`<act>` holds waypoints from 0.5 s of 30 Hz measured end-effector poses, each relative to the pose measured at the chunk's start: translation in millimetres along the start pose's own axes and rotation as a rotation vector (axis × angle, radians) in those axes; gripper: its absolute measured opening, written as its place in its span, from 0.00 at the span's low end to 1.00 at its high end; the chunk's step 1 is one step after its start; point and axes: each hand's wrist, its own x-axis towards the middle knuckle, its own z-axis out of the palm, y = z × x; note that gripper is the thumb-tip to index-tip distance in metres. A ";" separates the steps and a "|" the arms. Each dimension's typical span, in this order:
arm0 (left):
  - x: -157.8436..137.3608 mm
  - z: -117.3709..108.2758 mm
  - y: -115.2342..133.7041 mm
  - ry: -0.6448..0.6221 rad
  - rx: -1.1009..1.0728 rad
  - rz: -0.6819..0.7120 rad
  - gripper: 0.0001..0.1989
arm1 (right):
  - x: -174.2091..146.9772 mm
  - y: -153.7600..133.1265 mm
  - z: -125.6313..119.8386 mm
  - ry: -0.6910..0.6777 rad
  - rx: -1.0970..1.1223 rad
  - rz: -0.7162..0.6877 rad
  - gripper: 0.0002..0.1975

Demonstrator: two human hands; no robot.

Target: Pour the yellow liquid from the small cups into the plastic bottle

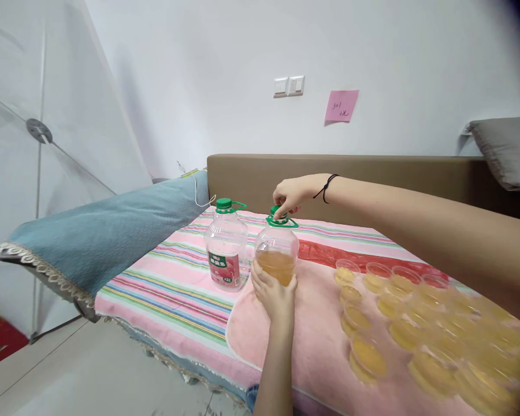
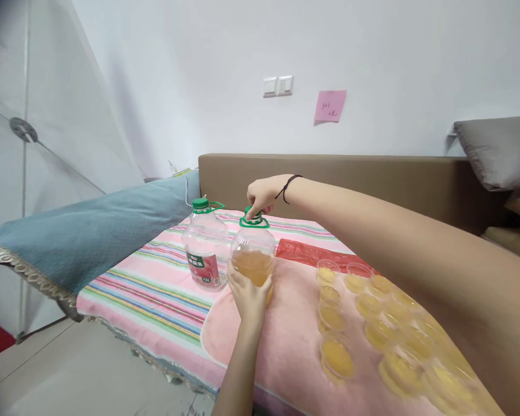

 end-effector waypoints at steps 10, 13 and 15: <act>2.0 -0.3 -1.0 -0.004 0.005 -0.005 0.55 | -8.7 0.7 23.9 0.191 -0.036 -0.032 0.27; 2.2 -0.2 -1.6 0.002 0.007 -0.002 0.55 | -11.8 -6.0 24.8 0.217 -0.054 -0.002 0.28; 2.8 0.5 -2.3 0.004 0.007 0.005 0.55 | -14.9 -11.4 24.7 0.230 -0.047 0.026 0.30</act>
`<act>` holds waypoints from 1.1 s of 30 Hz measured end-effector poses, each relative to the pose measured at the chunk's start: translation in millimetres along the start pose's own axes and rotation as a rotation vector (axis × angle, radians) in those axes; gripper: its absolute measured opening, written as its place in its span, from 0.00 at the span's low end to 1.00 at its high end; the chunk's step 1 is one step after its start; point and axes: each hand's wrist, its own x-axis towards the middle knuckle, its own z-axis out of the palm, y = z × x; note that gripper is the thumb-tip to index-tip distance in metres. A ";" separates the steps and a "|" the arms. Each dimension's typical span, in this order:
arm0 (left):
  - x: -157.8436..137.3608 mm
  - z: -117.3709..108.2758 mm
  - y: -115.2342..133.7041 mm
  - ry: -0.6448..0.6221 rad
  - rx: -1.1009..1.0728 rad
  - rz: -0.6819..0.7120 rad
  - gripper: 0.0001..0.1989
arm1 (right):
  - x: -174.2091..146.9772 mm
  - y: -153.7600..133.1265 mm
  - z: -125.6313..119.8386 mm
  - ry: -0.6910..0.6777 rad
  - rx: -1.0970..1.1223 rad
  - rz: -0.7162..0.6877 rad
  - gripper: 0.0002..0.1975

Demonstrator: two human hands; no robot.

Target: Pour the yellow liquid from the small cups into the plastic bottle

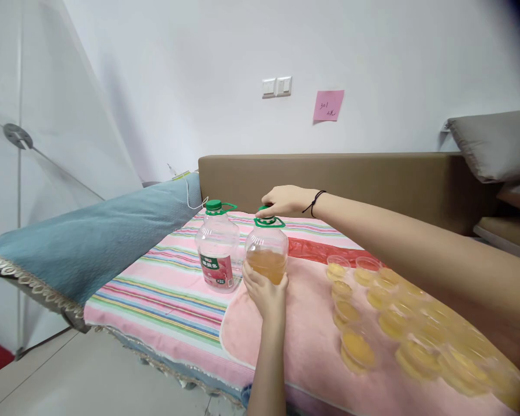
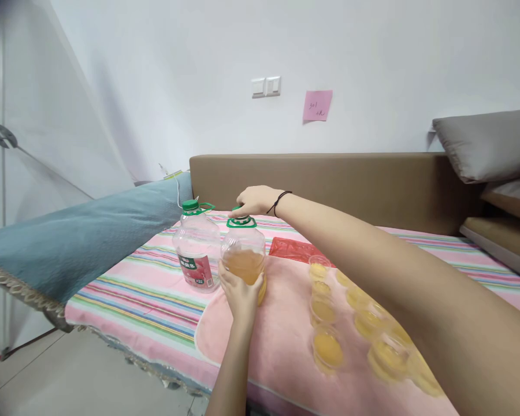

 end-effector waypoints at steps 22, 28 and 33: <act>14.2 -24.2 16.9 0.054 -0.161 0.080 0.51 | -344.1 39.3 127.2 0.831 0.718 0.427 0.18; -43.8 -40.8 103.2 0.030 -0.642 0.453 0.23 | -365.4 40.1 181.8 0.836 1.200 0.591 0.44; -98.2 -21.8 166.1 -0.938 -1.004 -0.042 0.58 | -354.9 32.0 197.7 0.973 1.374 0.527 0.58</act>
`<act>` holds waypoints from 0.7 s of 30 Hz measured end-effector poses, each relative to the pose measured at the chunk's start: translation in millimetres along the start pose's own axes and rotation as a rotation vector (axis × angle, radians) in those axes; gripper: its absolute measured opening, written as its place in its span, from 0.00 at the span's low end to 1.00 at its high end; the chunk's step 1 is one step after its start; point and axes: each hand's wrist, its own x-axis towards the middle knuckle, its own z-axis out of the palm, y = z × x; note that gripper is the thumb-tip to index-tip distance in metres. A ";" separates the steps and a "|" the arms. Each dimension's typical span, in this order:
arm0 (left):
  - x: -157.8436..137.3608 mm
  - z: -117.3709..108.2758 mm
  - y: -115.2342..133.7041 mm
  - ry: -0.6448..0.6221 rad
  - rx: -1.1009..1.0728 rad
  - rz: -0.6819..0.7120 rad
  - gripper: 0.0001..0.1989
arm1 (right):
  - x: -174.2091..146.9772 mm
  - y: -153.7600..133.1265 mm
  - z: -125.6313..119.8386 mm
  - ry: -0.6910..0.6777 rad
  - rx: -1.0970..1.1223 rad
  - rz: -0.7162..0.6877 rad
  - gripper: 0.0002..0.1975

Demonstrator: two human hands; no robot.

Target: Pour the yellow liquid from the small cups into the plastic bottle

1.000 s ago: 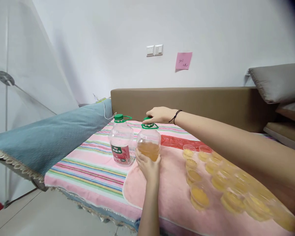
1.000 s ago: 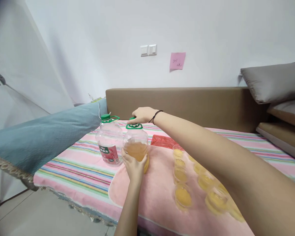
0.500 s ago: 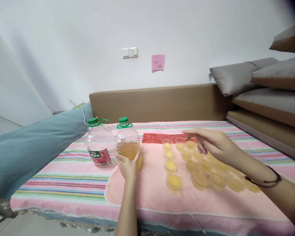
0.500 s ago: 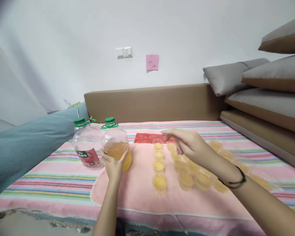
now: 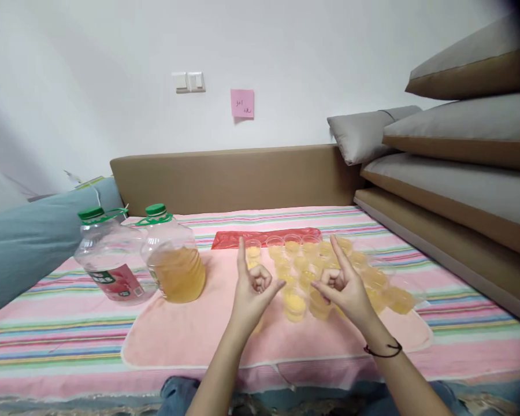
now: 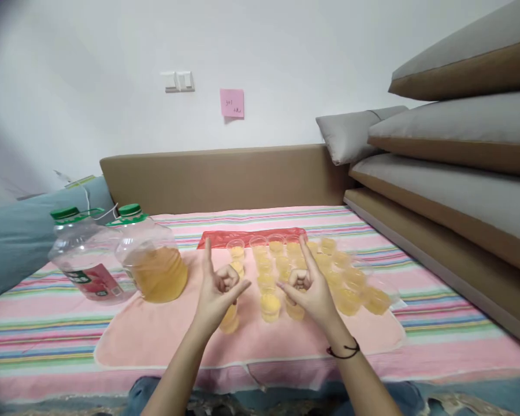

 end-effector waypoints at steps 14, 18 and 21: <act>11.1 14.1 -8.6 -0.377 -0.114 -0.346 0.69 | -9.0 9.7 -7.0 0.042 0.110 0.088 0.60; 8.5 14.1 -10.0 -0.377 -0.067 -0.296 0.67 | -6.2 9.8 -1.8 0.031 0.131 0.096 0.60; 7.0 14.4 -10.0 -0.378 -0.080 -0.289 0.67 | -5.8 6.7 3.2 0.024 0.157 0.112 0.60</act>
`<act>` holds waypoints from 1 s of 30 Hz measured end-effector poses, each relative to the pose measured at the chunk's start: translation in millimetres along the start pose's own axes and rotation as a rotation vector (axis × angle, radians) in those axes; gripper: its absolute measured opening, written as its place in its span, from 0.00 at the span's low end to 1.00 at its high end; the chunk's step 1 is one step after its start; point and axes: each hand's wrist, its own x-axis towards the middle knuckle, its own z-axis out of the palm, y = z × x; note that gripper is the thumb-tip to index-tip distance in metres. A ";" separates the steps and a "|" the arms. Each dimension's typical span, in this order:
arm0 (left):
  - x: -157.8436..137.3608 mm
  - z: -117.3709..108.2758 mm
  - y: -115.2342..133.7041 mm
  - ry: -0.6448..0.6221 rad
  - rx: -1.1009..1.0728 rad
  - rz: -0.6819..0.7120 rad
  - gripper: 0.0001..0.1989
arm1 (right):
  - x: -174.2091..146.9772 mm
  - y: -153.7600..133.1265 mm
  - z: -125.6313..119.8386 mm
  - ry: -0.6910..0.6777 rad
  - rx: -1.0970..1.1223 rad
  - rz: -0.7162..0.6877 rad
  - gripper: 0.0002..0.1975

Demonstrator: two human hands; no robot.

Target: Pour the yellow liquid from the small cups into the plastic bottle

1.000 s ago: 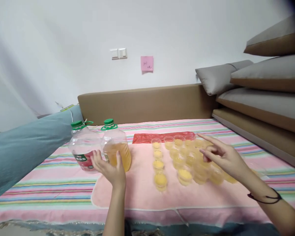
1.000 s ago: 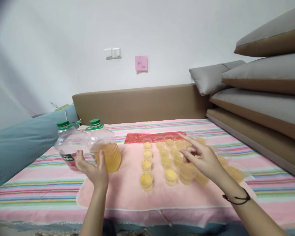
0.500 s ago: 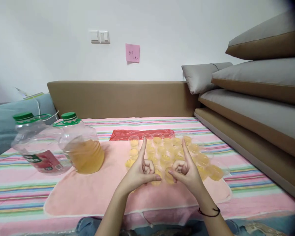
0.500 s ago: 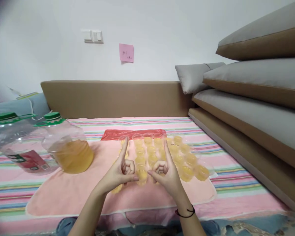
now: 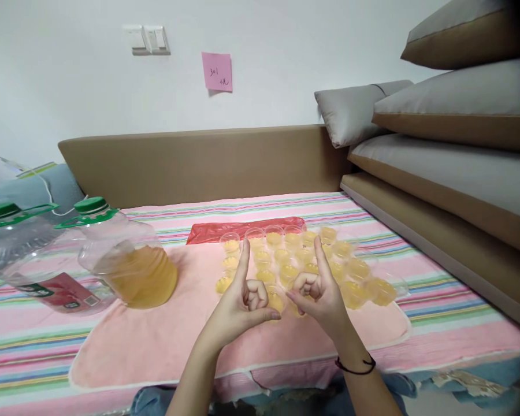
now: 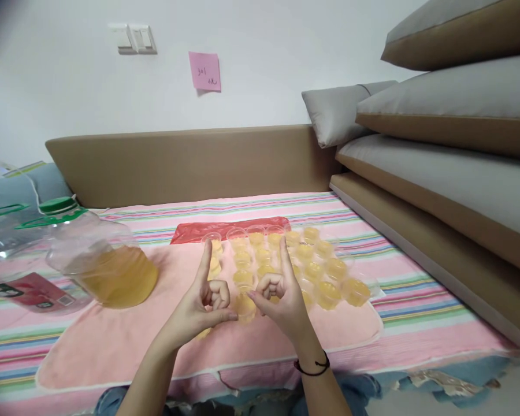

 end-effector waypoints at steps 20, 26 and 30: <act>-4.4 4.1 6.2 -0.043 -0.047 -0.002 0.67 | -4.5 -6.8 0.9 -0.053 -0.041 0.011 0.57; -5.1 4.4 3.9 -0.044 -0.044 -0.042 0.67 | -5.5 -3.8 -2.0 -0.060 -0.022 -0.013 0.58; -5.6 3.7 5.4 0.010 -0.062 0.007 0.63 | -4.6 4.0 -6.2 -0.038 0.024 -0.018 0.45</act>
